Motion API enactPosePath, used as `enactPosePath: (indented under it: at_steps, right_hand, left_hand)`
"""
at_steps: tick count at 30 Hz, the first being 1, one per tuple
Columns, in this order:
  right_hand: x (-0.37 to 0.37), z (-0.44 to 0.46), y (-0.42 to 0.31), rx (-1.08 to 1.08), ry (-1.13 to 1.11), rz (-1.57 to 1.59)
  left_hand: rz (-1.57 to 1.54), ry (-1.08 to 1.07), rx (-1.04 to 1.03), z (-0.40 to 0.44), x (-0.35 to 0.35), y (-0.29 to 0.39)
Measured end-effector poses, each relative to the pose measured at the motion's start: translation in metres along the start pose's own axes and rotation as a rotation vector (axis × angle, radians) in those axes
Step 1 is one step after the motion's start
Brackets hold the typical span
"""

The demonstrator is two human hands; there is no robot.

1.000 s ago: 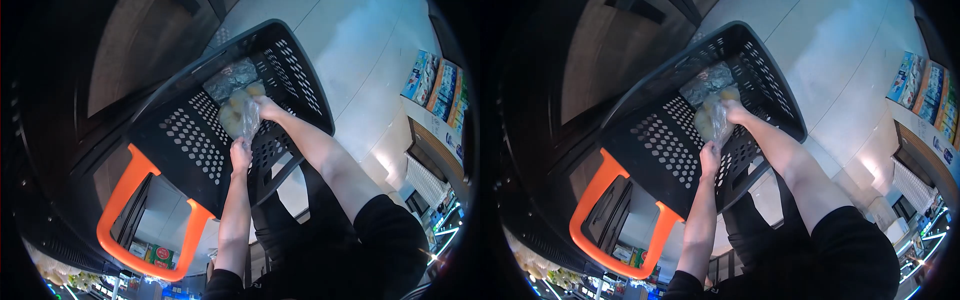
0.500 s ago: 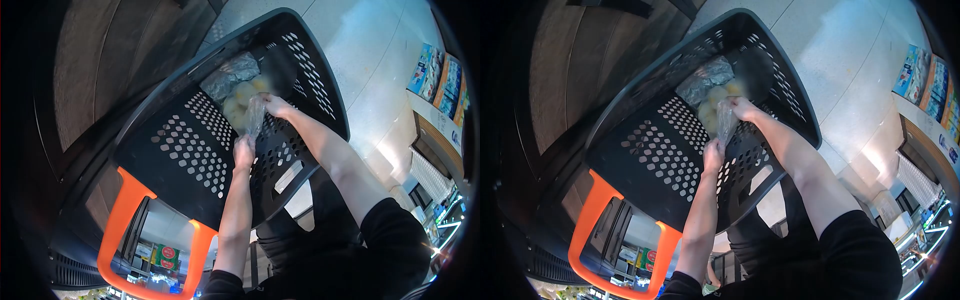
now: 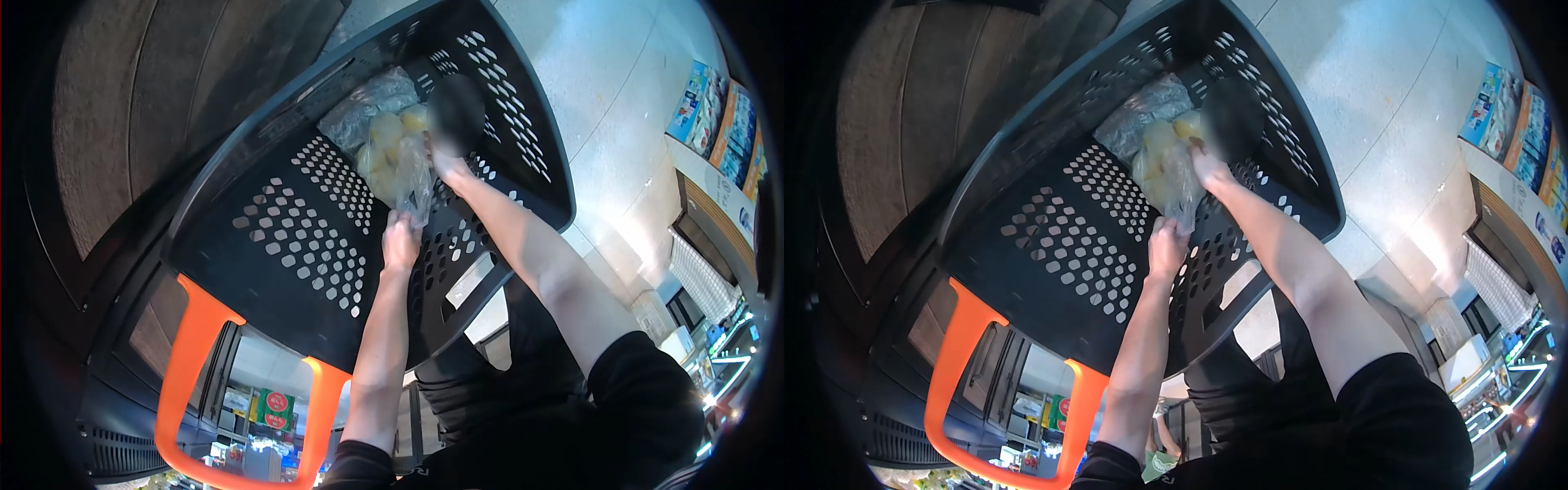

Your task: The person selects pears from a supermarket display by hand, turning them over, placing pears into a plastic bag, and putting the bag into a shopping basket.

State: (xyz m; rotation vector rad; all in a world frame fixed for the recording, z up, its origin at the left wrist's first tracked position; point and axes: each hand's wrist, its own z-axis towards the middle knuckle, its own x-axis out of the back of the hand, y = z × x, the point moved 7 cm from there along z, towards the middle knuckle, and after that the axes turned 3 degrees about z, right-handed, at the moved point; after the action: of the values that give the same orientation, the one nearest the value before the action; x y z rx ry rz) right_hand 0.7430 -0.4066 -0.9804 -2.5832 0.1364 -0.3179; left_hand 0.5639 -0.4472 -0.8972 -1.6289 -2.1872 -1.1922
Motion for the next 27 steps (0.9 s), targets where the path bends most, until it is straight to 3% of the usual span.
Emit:
enactPosePath:
  at_steps: [2, 4, 5, 6, 8, 9, 10, 12, 14, 17, 19, 20, 21, 22, 24, 27]
  right_hand:
    - [-0.007, -0.014, 0.001, -0.024, 0.098, 0.171]
    - [-0.006, -0.051, -0.032, -0.102, 0.000, -0.403]
    - [-0.008, -0.051, -0.026, -0.086, -0.012, -0.512]
    - [-0.004, -0.048, -0.022, -0.087, -0.014, -0.514]
    - [-0.008, -0.040, -0.006, -0.110, -0.228, -0.270]
    - [0.002, -0.039, -0.021, 0.078, -0.054, -0.389]
    - [0.011, -0.039, -0.027, 0.150, -0.034, -0.491]
    - [0.023, -0.045, -0.038, 0.193, -0.048, -0.602]
    - [0.027, -0.056, -0.046, 0.190, -0.072, -0.633]
    - [0.025, -0.058, -0.034, 0.265, -0.124, -0.644]
    - [0.029, -0.059, -0.038, 0.282, -0.118, -0.637]
    - [0.038, -0.061, -0.043, 0.306, -0.055, -0.600]
    - [0.047, -0.063, -0.051, 0.328, 0.006, -0.564]
    - [0.055, -0.064, -0.060, 0.292, 0.016, -0.553]
    - [0.070, -0.058, -0.057, 0.302, 0.081, -0.574]
    - [0.069, -0.068, -0.065, 0.259, 0.049, -0.728]
  left_hand:
    - [0.013, -0.014, -0.003, -0.003, 0.000, 0.003]
    - [-0.054, -0.059, -0.085, -0.005, -0.003, 0.010]
    - [-0.045, -0.078, -0.111, -0.005, -0.004, 0.010]
    - [-0.046, -0.078, -0.108, -0.003, 0.006, 0.015]
    - [0.069, -0.276, -0.020, -0.004, 0.020, 0.024]
    - [0.008, -0.215, 0.043, 0.001, 0.026, 0.019]
    - [-0.125, -0.090, 0.006, 0.005, 0.037, 0.019]
    - [-0.233, 0.096, 0.002, 0.016, 0.053, 0.025]
    - [-0.351, 0.158, -0.176, 0.030, 0.051, 0.051]
    - [-0.443, 0.080, -0.096, 0.067, -0.008, 0.034]
    - [-0.414, -0.127, 0.072, 0.085, -0.050, 0.013]
    - [-0.418, -0.133, 0.073, 0.087, -0.063, 0.003]
    - [-0.254, -0.006, 0.100, 0.089, -0.067, -0.015]
    - [-0.088, 0.120, 0.129, 0.085, -0.045, -0.012]
    - [0.080, 0.009, 0.356, 0.083, 0.004, -0.006]
    - [-0.047, 0.125, 0.266, 0.086, 0.032, -0.019]
